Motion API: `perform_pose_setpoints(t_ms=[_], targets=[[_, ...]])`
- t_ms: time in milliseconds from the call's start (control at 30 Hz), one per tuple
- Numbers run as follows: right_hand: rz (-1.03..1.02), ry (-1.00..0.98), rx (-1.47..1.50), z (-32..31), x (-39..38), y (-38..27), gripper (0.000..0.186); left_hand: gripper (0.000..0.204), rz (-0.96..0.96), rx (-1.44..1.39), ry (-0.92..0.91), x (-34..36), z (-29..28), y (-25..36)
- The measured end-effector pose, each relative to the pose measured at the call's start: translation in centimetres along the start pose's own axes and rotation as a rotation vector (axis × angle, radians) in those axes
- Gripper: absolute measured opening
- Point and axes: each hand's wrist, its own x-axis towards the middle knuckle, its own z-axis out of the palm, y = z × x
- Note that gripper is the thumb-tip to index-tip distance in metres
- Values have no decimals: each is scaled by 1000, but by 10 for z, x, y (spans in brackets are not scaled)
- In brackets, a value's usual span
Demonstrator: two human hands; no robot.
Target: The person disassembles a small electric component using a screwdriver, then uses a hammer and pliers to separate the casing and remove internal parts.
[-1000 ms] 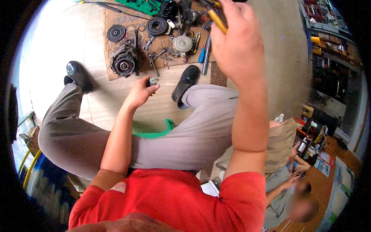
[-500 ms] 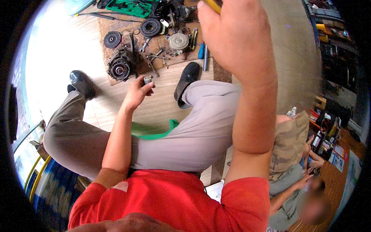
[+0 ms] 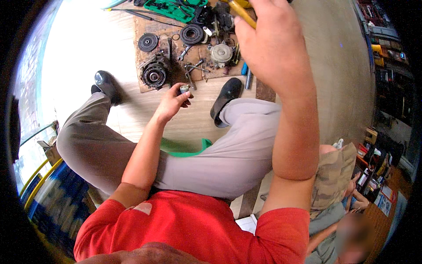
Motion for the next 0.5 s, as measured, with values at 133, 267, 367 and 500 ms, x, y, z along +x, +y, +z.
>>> perform_pose_setpoints(t_ms=[133, 267, 367, 500], targets=[[-104, -46, -64, 8, 4, 17, 44, 35, -12, -1, 8, -4, 1, 9], [-154, -71, -107, 13, 9, 32, 45, 36, 43, -33, -15, -13, 9, 19], [-138, -60, -59, 17, 7, 22, 44, 36, 67, -115, -111, -14, 12, 16], [-58, -114, 3, 24, 6, 18, 43, 38, 116, -238, -173, -10, 18, 14]])
